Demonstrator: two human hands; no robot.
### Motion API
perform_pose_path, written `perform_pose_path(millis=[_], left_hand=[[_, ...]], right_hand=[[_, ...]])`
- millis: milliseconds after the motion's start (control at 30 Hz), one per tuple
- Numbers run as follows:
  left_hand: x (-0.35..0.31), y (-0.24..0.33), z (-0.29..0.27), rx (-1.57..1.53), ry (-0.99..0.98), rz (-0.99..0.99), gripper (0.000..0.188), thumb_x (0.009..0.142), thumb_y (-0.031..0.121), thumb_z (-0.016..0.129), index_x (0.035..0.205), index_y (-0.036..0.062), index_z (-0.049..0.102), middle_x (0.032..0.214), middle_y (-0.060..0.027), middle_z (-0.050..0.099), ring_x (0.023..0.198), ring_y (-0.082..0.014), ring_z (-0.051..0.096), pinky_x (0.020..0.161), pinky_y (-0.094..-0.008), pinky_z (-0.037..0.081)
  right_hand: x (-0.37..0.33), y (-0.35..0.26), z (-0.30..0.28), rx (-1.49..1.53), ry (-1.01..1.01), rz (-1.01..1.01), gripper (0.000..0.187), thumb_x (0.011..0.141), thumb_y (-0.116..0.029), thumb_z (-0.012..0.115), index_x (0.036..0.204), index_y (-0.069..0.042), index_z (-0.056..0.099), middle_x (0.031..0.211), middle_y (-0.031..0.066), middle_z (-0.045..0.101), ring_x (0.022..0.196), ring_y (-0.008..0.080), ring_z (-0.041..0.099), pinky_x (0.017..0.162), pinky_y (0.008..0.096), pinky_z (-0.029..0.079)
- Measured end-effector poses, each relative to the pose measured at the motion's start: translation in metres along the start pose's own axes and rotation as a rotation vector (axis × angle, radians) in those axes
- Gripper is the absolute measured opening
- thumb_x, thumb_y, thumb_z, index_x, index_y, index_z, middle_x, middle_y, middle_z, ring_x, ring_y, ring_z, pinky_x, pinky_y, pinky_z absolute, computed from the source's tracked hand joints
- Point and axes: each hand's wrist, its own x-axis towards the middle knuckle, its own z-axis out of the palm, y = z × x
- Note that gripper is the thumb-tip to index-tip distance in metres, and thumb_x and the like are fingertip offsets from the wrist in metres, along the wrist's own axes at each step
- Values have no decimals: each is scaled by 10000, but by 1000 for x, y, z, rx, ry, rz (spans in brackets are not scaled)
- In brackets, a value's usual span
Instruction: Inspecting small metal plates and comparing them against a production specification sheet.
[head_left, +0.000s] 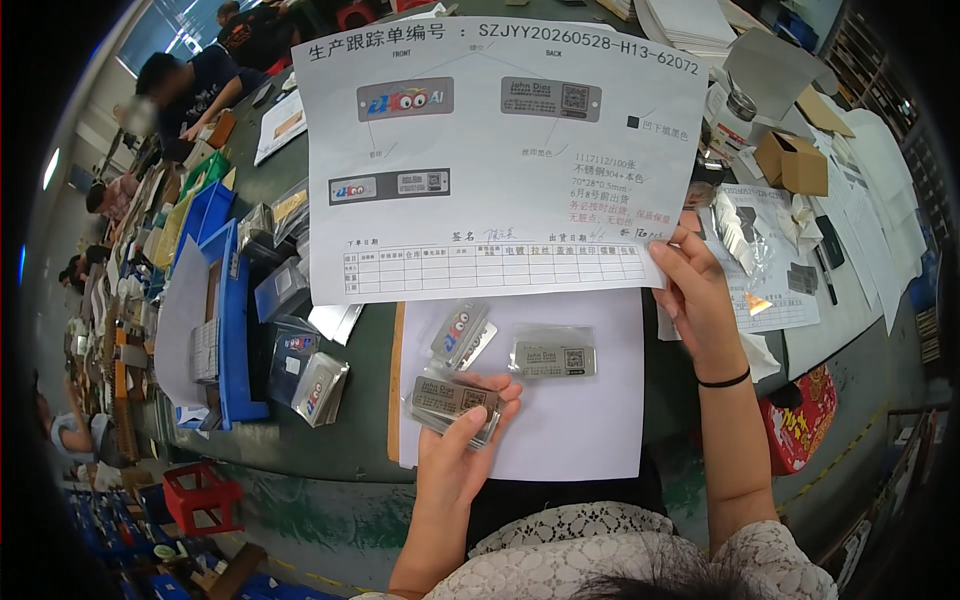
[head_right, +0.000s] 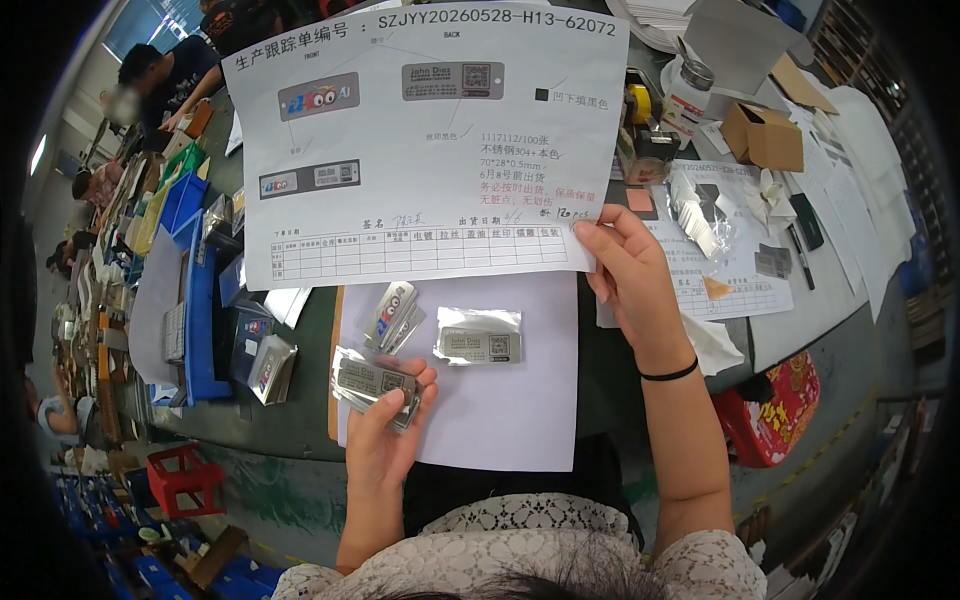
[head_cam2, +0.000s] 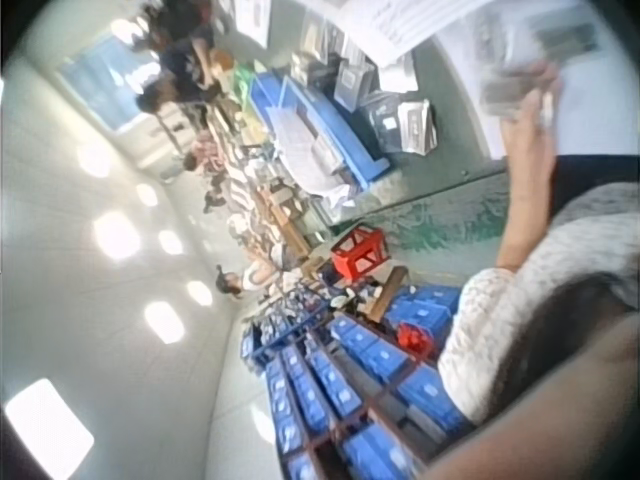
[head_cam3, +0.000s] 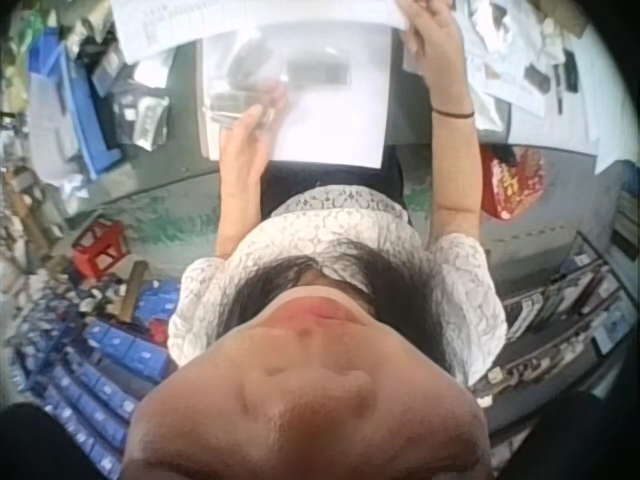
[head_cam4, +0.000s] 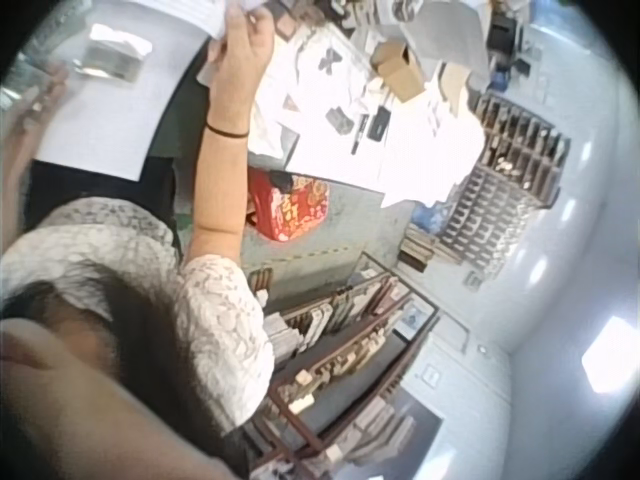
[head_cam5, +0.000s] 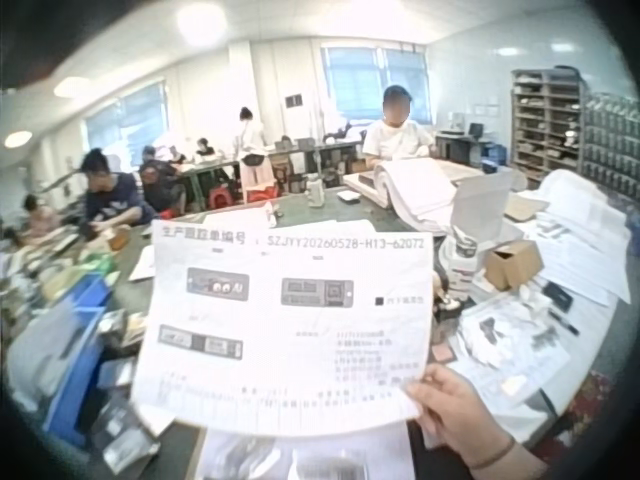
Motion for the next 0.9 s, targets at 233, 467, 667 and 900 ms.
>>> perform_pose_path(millis=[233, 467, 667, 900], left_hand=[[0, -1, -1, 11, 1, 10, 362, 856, 43, 590, 1195, 13, 466, 1168, -211, 561, 1114, -321, 561, 986, -426, 451], [0, 1, -3, 23, -17, -21, 377, 856, 76, 607, 1199, 14, 462, 1185, -197, 548, 1131, -315, 547, 996, -431, 437], [0, 1, 0, -19, 12, -36, 389, 825, 36, 607, 1188, 23, 468, 1164, -207, 560, 1106, -318, 563, 973, -411, 464], [0, 2, 1, -15, -6, -37, 378, 842, 42, 588, 1197, 24, 457, 1187, -213, 547, 1117, -312, 556, 981, -419, 457]], right_hand=[[1, -1, 1, -4, 3, -3, 166, 915, -136, 566, 1029, -16, 551, 764, -3, 597, 488, 5, 394, 409, 147, 291], [-2, -1, 4, 9, 18, 0, 194, 910, -132, 567, 1061, -11, 552, 799, -2, 600, 503, -4, 406, 413, 144, 304], [-2, -1, 6, -18, 53, -28, 195, 911, -135, 563, 1063, -14, 547, 815, 3, 602, 499, -6, 403, 410, 142, 305], [-1, -1, 5, -17, 25, -36, 175, 913, -132, 561, 1043, -15, 547, 818, 5, 602, 471, -2, 380, 406, 145, 300]])
